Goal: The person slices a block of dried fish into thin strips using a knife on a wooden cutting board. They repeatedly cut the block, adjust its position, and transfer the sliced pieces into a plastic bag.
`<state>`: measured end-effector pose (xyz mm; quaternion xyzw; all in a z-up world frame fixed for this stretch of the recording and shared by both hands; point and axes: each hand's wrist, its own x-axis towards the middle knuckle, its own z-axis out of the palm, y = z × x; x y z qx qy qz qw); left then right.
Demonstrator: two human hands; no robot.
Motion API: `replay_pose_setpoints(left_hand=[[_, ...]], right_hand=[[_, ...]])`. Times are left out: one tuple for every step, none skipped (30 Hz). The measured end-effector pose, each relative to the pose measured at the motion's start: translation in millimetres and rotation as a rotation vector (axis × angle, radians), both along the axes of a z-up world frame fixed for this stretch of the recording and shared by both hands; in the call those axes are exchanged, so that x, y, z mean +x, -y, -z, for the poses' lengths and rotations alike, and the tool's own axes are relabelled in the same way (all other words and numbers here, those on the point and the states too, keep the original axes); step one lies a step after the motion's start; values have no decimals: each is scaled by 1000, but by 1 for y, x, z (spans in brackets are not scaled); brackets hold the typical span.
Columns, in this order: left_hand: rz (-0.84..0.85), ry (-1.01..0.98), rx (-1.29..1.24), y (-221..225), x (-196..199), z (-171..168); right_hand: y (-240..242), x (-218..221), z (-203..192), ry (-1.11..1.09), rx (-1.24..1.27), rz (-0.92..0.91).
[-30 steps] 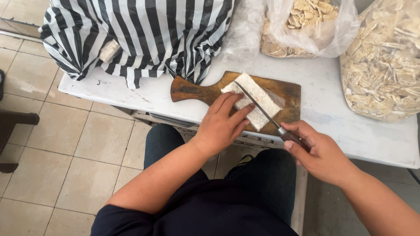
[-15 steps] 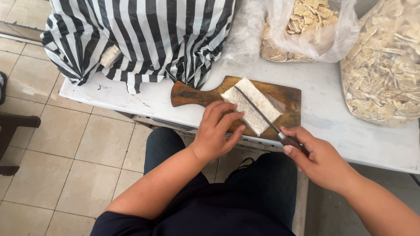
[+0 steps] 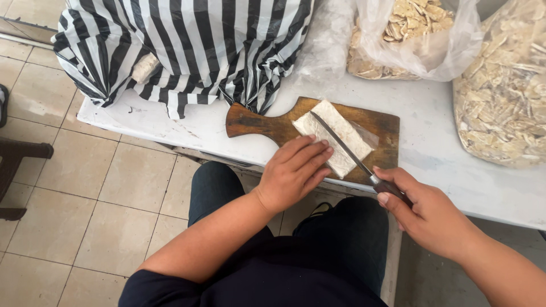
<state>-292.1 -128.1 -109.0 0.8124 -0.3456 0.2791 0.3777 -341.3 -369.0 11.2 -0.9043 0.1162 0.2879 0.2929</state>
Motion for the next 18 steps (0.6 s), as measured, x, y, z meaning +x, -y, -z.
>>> replay_pose_setpoints(left_hand=[[2,-2,-8,0,0,0],[4,-3,-15,0,1,1],[7,-6,-25,0,1,1],[4,-5,-23,0,1,1],[2,-5,-23,-1,1,1],[-1,-4,-22,-1,1,2],[1,-5,-23,-1,2,2],[3,-6,-24,-1,2,1],[4,-6,-24,-2,2,1],[6,-7,-27,-2,2,1],[8,-7,-29,-2,3,1],[10,-8,-32,-2,3,1],[8,-8,-30,-2,3,1],[6,-9,-28,-2,3,1],[5,-9,-27,-3,3,1],[7,-12,-30,-3,3,1],[10,-16,-33,-3,3,1],[13,-19,-36,-2,3,1]], right_hand=[[0,0,0,-12,-11,11],[0,-1,1,-23,-21,22],[0,-2,3,10,-29,5],[-1,-4,5,44,-37,-11],[-2,-5,7,77,-45,-28],[-2,-7,8,89,-22,-23],[-2,-8,10,101,3,-19],[-2,-8,11,114,27,-14],[-2,-8,12,103,22,-3],[-2,-8,12,92,16,8],[-2,-8,12,82,11,20],[-3,-9,12,52,-4,37],[-3,-8,11,22,-20,54],[-3,-8,10,-7,-35,71],[-4,-8,10,35,-18,48],[-6,-8,9,77,-1,26],[-7,-9,8,119,16,5],[-7,-8,7,88,-10,12]])
